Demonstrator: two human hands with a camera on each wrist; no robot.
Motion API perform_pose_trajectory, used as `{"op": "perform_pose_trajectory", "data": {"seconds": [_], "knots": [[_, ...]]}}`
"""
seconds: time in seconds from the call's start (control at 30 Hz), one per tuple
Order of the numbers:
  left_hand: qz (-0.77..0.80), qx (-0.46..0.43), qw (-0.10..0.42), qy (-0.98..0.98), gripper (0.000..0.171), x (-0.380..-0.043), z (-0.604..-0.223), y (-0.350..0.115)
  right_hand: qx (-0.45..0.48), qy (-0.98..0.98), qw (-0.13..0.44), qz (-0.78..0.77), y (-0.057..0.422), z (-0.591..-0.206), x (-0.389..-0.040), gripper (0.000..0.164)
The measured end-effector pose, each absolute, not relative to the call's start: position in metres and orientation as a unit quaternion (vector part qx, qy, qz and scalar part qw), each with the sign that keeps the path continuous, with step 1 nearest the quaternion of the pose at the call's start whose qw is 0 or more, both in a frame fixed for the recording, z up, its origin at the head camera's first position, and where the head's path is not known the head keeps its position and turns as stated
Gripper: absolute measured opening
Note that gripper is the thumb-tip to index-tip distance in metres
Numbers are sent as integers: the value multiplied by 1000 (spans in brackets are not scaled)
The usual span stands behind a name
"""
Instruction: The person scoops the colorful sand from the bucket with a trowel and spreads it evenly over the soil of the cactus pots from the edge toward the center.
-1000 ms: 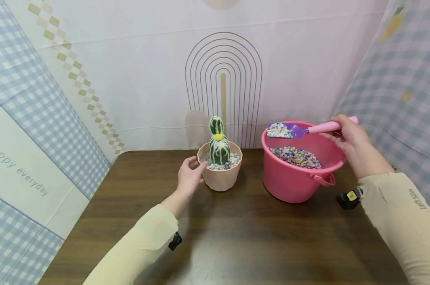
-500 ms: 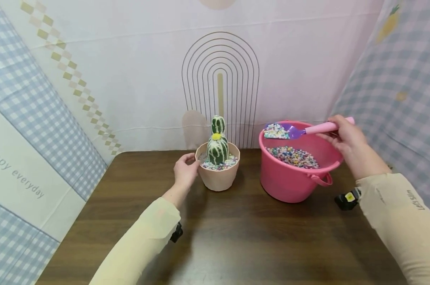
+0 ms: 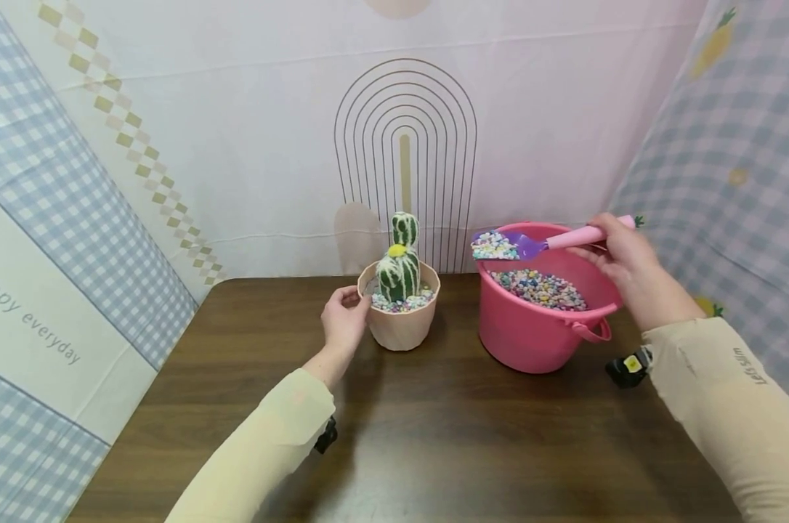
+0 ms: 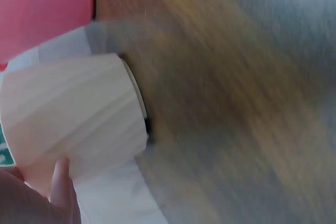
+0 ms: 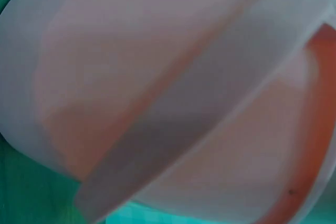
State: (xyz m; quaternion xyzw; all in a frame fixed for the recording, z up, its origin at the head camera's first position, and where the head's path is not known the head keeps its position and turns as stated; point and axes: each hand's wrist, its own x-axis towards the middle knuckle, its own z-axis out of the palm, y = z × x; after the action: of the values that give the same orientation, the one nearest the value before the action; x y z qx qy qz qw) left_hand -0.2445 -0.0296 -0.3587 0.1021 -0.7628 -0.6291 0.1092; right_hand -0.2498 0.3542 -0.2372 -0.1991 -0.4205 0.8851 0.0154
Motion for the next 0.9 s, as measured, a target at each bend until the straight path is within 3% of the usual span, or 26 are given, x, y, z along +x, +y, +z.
{"op": "perform_pose_trajectory", "data": {"seconds": [0.3,0.5,0.9], "knots": [[-676,99,65,-728,32,-259,-359,-35,-202,-473,6,858,334,-238,-253,14],[-680,100,68,-723,31,-261,-360,-34,-201,-513,15,834,320,-236,-259,21],[-679,104,67,-724,31,-259,-359,-34,-177,-571,-3,802,295,-233,-272,21]]}}
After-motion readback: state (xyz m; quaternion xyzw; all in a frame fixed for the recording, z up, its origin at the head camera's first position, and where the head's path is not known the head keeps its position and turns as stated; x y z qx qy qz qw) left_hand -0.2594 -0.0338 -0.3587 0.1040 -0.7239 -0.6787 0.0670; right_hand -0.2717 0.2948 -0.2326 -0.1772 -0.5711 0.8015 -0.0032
